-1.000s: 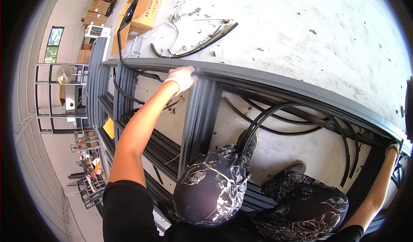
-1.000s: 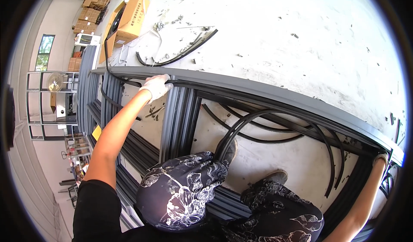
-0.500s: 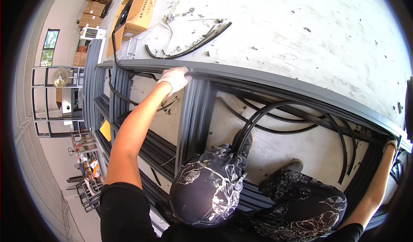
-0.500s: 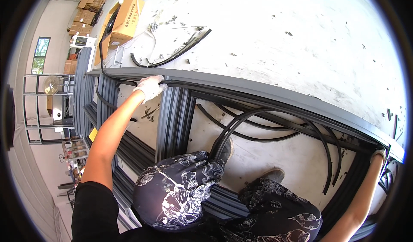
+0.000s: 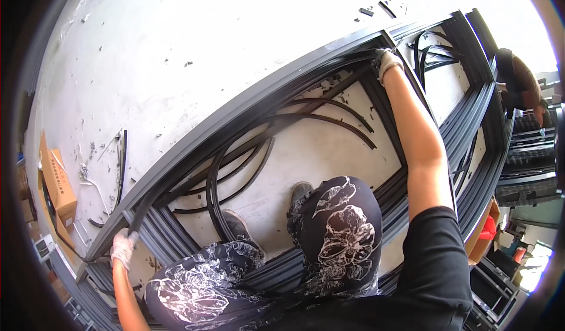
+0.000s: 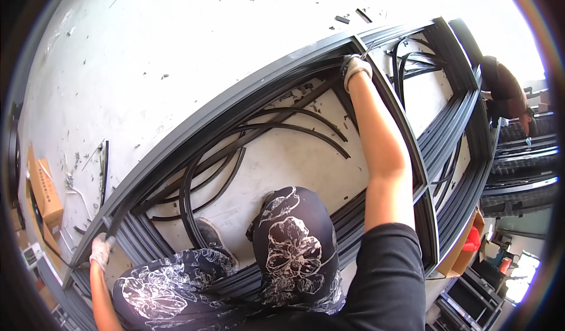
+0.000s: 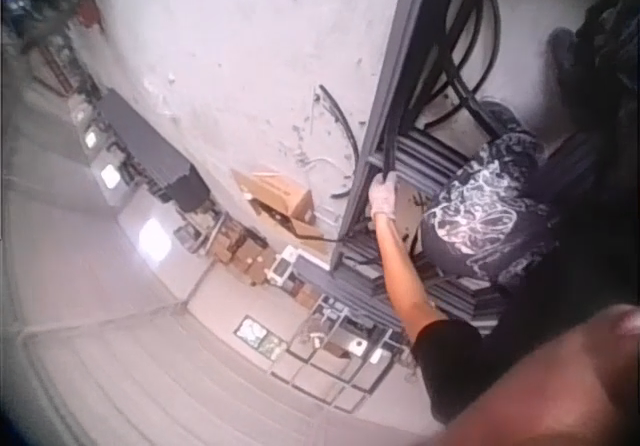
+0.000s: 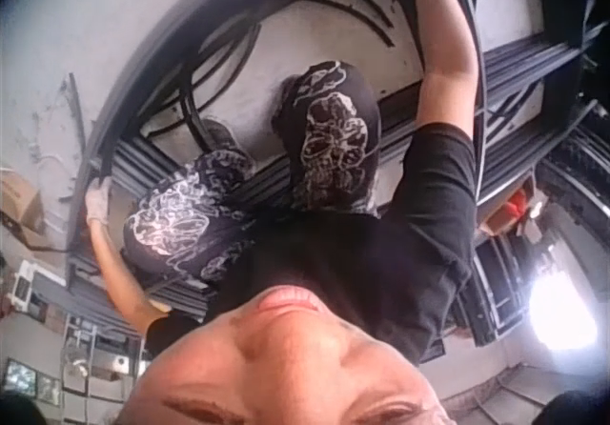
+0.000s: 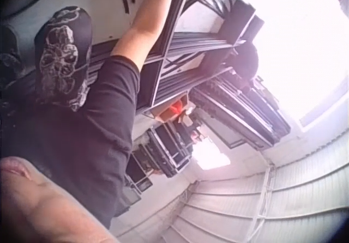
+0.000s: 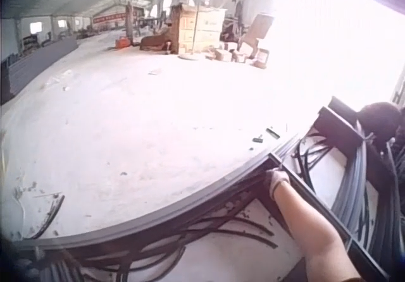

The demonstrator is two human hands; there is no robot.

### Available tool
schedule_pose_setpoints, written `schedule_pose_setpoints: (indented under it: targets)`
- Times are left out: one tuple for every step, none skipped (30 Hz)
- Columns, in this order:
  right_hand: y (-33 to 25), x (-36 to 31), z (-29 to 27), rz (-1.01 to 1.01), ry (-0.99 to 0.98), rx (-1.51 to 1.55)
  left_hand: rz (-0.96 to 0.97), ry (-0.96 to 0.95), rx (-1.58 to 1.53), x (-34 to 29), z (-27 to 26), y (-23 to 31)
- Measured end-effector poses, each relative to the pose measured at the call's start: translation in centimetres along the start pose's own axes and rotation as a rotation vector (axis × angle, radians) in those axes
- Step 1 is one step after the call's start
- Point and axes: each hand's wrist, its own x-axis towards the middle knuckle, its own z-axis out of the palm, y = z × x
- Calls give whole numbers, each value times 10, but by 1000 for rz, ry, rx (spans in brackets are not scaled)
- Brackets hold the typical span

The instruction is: Fitting and trimming rubber gaskets into a metal frame structure.

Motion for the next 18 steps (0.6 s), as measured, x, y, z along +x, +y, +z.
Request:
schedule_pose_setpoints:
  targets:
    - [18,-43,20,-71,54,-185,-16,-53,-92,-38,-17,8]
    - [28,-96,36,-154,-85,-38,-39,-59,-148,-76,-31,19]
    - [24,-117,29,-168,-102,-78,52,-38,-115,-93,-38,37]
    - [25,-160,32,-128,-253,-32,104,-8,-85,-114,-45,51]
    - [25,-188,33,-116,-261,-48,205,92,3,-128,-53,72]
    - [-1,-247,15,-210,-444,-208,246,73,127,-129,-60,92]
    - [-13,-295,15,-290,-509,-383,243,289,225,-136,-61,99]
    - [-4,-316,18,-442,-604,-448,3,188,70,-145,-70,128]
    - [-10,-362,35,-283,-674,-465,54,226,48,-158,-77,123]
    - [-11,-399,48,-321,-772,-481,-35,45,12,-167,-89,133]
    - [-12,-429,55,-373,-870,-479,217,228,58,-171,-78,111]
    - [-10,-451,62,-340,-949,-453,250,229,79,-188,-77,104]
    - [-16,-475,73,-306,-1000,-443,306,209,99,-203,-89,101]
    - [-15,-496,83,-289,-1084,-489,327,261,51,-225,-94,92]
    - [-19,-518,88,-288,-1147,-548,373,308,-4,-245,-96,88]
    - [-21,-541,92,-319,-1186,-591,451,449,162,-265,-105,91]
    - [-17,-551,96,-356,-1260,-577,473,457,-26,-287,-117,110]
    - [-15,-562,98,-365,-1282,-550,546,518,-27,-304,-125,122]
